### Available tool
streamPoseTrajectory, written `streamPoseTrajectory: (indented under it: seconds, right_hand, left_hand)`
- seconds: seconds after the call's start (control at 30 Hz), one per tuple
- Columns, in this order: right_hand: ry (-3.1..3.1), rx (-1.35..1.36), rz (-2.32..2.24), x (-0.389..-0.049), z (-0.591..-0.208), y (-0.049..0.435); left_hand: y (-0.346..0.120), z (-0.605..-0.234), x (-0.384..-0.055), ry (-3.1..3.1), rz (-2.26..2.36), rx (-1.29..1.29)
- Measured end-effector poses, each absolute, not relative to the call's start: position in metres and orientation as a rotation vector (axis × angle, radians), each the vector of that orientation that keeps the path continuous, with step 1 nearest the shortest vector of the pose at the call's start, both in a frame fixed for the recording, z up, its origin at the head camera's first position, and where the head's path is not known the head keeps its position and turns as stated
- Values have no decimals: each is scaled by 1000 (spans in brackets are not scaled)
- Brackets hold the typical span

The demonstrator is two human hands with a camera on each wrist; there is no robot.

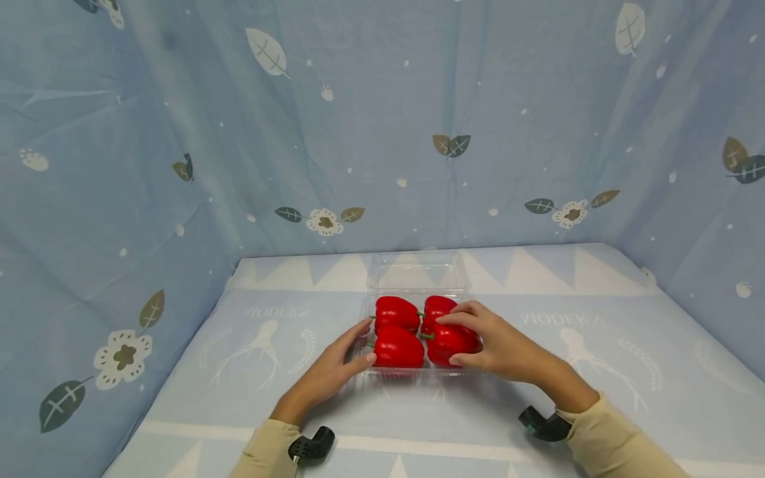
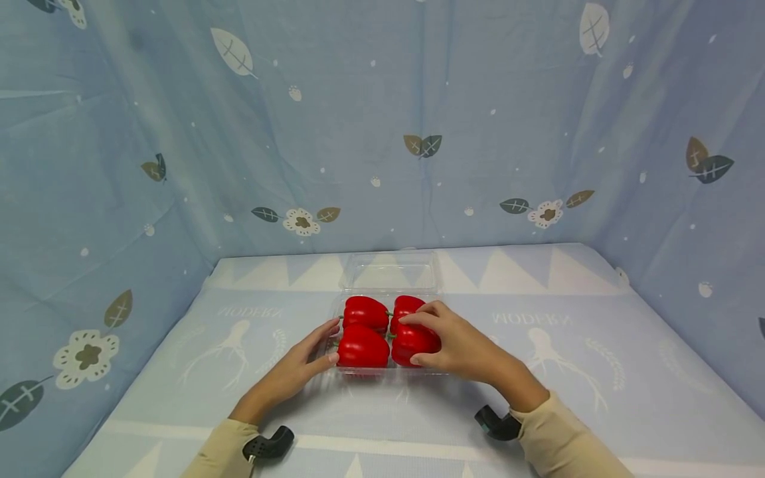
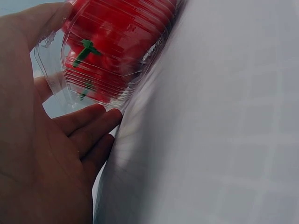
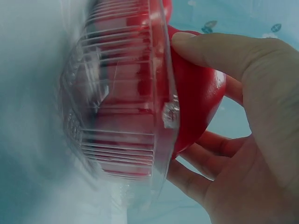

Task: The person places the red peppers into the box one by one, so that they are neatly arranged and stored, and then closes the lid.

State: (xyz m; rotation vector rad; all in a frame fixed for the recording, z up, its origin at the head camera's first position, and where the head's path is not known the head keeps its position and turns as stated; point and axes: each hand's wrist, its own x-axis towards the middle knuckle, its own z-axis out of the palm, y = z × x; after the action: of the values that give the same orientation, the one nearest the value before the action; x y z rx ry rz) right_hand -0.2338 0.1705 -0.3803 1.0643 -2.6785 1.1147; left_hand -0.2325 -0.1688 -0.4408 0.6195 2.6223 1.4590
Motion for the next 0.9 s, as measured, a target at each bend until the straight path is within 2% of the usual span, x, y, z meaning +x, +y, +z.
streamPoseTrajectory:
  seconds: [0.9]
  right_hand:
    - [-2748, 1135, 948, -233, -375, 171]
  left_hand:
    - [-169, -439, -232, 2598, 1480, 615]
